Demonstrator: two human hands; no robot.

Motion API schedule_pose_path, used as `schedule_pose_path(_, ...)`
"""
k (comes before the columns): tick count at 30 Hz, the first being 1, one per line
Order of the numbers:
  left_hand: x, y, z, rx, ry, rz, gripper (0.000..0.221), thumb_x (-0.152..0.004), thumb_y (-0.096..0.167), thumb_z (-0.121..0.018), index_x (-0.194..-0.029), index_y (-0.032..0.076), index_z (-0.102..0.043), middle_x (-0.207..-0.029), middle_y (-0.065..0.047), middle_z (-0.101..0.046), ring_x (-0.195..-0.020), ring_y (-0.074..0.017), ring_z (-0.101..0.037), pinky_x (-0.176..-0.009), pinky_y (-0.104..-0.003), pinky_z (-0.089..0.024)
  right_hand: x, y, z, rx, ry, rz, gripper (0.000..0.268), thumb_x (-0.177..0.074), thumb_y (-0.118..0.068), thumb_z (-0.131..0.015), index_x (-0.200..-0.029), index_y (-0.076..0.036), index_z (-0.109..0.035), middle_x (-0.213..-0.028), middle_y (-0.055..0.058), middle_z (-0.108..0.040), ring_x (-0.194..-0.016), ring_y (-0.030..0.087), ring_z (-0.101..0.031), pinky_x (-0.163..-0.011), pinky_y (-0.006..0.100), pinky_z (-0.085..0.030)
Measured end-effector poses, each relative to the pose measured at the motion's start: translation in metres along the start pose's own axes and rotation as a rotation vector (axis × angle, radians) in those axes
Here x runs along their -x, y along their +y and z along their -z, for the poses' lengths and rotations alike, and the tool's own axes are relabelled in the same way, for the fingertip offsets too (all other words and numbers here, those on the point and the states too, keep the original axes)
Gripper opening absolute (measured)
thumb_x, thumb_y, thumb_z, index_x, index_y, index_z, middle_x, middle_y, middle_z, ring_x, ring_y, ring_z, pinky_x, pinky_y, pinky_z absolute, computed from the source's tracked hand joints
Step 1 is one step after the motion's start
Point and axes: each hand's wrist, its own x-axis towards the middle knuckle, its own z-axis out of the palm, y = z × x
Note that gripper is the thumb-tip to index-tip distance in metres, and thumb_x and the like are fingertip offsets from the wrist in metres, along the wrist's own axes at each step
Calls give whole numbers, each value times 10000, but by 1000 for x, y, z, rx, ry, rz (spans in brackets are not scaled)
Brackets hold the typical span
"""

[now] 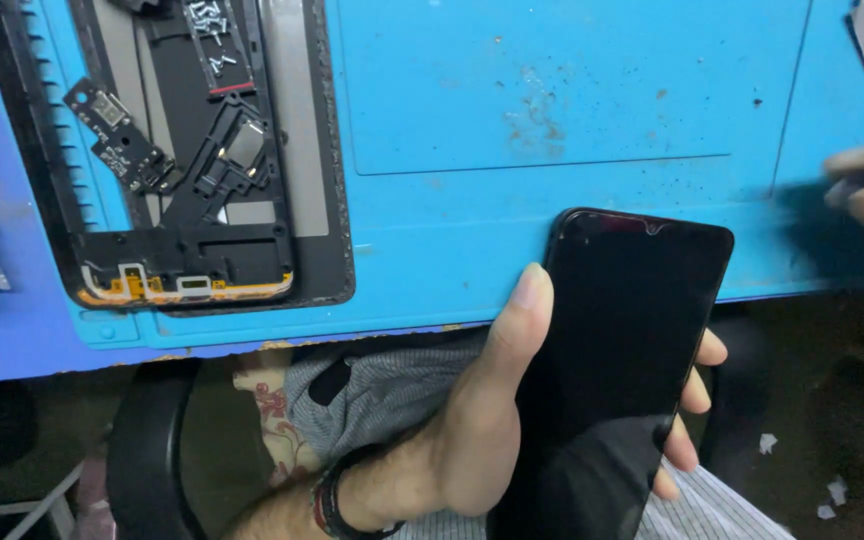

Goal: Using a plastic prying tool to separate a smartphone screen from its frame.

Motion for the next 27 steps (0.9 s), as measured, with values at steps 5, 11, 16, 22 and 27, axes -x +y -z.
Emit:
schedule_pose_path(5,1,-8,-6,97,-12,27,1076,-1198,817,-238,-1590,-147,-509,-1263,-217,-626,-1032,-305,-703,-934,-437,-625,-8,-11,21,325,-2,406,325,-1181,176,-528,-1472,163,-672,-1341,335,-622,-1236,448,-594,-1136,521,-456)
schedule_pose_path(11,-3,-10,-11,-24,15,-18,1063,-1160,799,-209,-1545,-139,-529,-1235,-228,-621,-993,-321,-681,-886,-456,-614,21,-70,-5,164,16,254,315,-1184,57,-550,-1469,111,-673,-1243,262,-600,-1136,335,-575,-1028,428,-440)
schedule_pose_path(16,-5,-14,-14,-62,82,-49,1038,-1134,783,-207,-1515,-116,-560,-1216,-204,-643,-968,-285,-688,-882,-427,-598,26,-75,-4,115,-28,268,362,-1096,8,-535,-1423,135,-625,-1607,313,-570,-1502,386,-541,-1301,483,-409)
schedule_pose_path(22,-5,-19,-13,-41,90,-63,1042,-1117,789,-201,-1530,-101,-552,-1231,-194,-646,-970,-250,-690,-882,-375,-598,24,-113,3,281,97,410,886,-1030,78,-828,-1799,141,-393,-1157,328,-700,-1058,407,-684,-995,485,-541)
schedule_pose_path(27,-5,-24,-5,-16,75,-87,1027,-1151,772,-189,-1532,-111,-551,-1217,-202,-649,-958,-249,-693,-865,-360,-601,15,-131,16,611,-79,703,443,-1052,-2,-700,-1485,-48,-625,-1076,220,-722,-811,359,-655,-764,458,-519)
